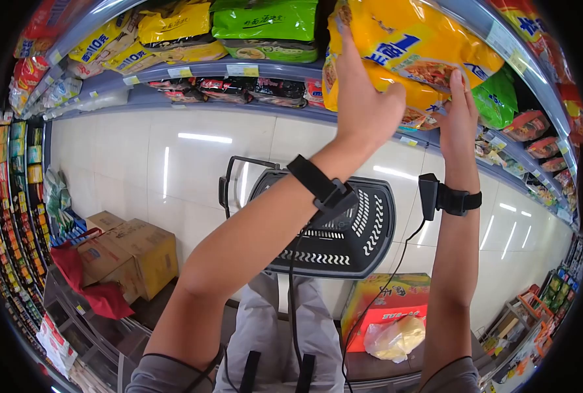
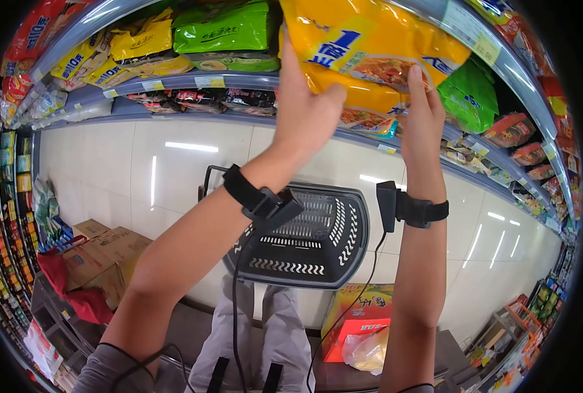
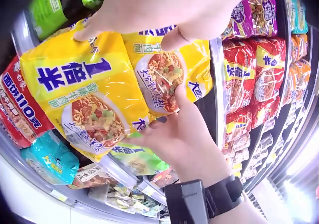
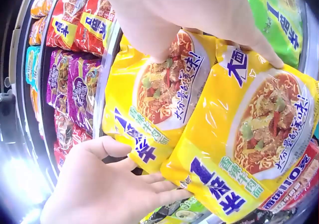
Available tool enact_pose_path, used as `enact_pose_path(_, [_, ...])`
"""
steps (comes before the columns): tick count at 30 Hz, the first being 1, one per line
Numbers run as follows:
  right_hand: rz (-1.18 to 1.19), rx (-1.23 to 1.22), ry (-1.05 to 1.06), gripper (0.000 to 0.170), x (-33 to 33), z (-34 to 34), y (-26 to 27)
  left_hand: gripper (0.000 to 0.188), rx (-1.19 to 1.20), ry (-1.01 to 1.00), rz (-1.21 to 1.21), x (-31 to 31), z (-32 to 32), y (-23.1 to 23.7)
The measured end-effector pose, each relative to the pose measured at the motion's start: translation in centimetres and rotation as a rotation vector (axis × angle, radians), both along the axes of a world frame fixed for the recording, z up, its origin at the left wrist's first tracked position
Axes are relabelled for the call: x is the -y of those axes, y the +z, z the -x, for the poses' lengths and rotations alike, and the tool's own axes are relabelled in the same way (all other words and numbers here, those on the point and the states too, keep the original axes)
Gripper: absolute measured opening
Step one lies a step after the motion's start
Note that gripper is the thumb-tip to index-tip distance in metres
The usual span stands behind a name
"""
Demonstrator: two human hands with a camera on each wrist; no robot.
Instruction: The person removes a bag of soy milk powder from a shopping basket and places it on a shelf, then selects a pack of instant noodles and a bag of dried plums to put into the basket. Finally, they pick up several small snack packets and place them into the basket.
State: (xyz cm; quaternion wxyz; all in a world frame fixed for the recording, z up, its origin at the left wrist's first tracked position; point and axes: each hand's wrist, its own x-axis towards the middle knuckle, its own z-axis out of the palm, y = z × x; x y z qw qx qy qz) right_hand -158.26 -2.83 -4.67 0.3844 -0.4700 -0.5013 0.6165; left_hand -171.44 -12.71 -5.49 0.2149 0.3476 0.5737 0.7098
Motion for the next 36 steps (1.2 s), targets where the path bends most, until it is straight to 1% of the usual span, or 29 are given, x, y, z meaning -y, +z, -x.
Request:
enact_pose_path(1, [0.0,0.001,0.011,0.051,0.2,0.0,0.1,0.087,-0.02,0.023,0.017,0.2,-0.3,-0.2])
enact_pose_path(2, [0.022,-0.033,-0.024,0.046,0.4,0.1,0.2,0.088,0.032,-0.015,0.042,0.5,-0.4,0.0])
enact_pose_path(3, [0.042,-0.066,-0.06,0.043,0.6,0.2,0.4,0.088,0.034,-0.006,0.038,0.7,-0.4,0.2])
enact_pose_path(5, [0.033,-0.101,-0.059,0.042,1.0,0.2,0.5,0.089,-0.112,0.057,0.12,1.1,-0.5,0.6])
enact_pose_path(6, [0.029,-0.079,-0.058,0.043,0.9,0.1,0.5,0.089,-0.107,0.06,0.115,1.2,-0.5,0.7])
enact_pose_path(8, [0.021,-0.054,-0.055,0.044,0.9,0.1,0.5,0.089,-0.161,0.067,0.202,1.6,-0.5,1.0])
enact_pose_path(11, [0.016,-0.066,-0.093,0.045,1.1,0.6,0.5,0.089,-0.129,0.039,0.177,1.2,0.3,0.7])
enact_pose_path(13, [0.001,0.093,-0.047,0.053,0.4,0.8,0.5,0.087,-0.091,0.052,0.128,0.5,1.2,0.2])
enact_pose_path(15, [-0.03,0.139,-0.075,0.053,0.4,1.8,1.4,0.085,-0.055,0.057,0.074,-0.2,2.0,1.0])
enact_pose_path(17, [-0.043,0.182,-0.097,0.053,-0.2,2.2,1.7,0.073,0.024,0.035,0.099,-0.4,2.8,1.5])
enact_pose_path(18, [-0.052,0.121,-0.045,0.055,-0.8,2.2,1.6,0.06,0.042,0.071,0.159,-0.7,3.2,1.8])
enact_pose_path(19, [-0.06,0.061,0.007,0.057,-1.1,2.1,1.5,0.06,0.041,0.069,0.165,-0.8,3.6,2.0])
enact_pose_path(20, [-0.022,0.07,0.008,0.061,-0.8,2.5,2.6,0.057,0.057,0.021,0.187,-0.9,4.2,2.5])
enact_pose_path(21, [-0.022,0.071,0.01,0.061,-1.2,2.6,2.8,0.053,0.075,-0.026,0.208,-1.1,4.5,2.9])
enact_pose_path(22, [-0.032,0.102,0.003,0.063,-1.8,2.5,2.7,0.036,0.1,-0.021,0.255,-1.3,4.5,3.2])
enact_pose_path(23, [-0.042,0.132,-0.004,0.064,-2.1,2.5,2.8,0.036,0.103,-0.019,0.257,-1.2,4.5,4.2])
enact_pose_path(25, [-0.021,0.184,-0.023,0.066,-2.3,2.4,3.6,0.053,0.007,-0.007,0.214,-1.0,4.4,6.3])
enact_pose_path(27, [0.002,0.227,-0.032,0.068,-2.7,2.1,3.7,0.053,-0.003,-0.017,0.195,-1.4,4.3,6.1])
enact_pose_path(30, [0.018,0.248,-0.028,0.07,-2.5,1.7,4.1,0.048,-0.055,-0.029,0.222,-1.7,4.3,6.4])
enact_pose_path(31, [0.021,0.25,-0.033,0.07,-2.5,1.6,4.5,0.045,-0.068,-0.045,0.195,-1.6,4.3,6.5])
enact_pose_path(32, [0.029,0.242,0.007,0.07,-2.2,1.5,5.0,0.042,-0.079,-0.063,0.171,-1.6,4.2,6.7])
enact_pose_path(33, [0.039,0.233,0.045,0.071,-2.0,1.2,5.2,0.042,-0.075,-0.072,0.177,-1.1,3.9,8.3])
enact_pose_path(35, [0.025,0.276,0.07,0.07,-2.0,0.6,5.2,0.038,0.219,-0.156,0.33,-0.1,3.2,11.1])
enact_pose_path(36, [0.027,0.293,0.09,0.07,-1.4,0.8,5.7,0.038,0.251,-0.274,0.244,0.8,3.7,10.7])
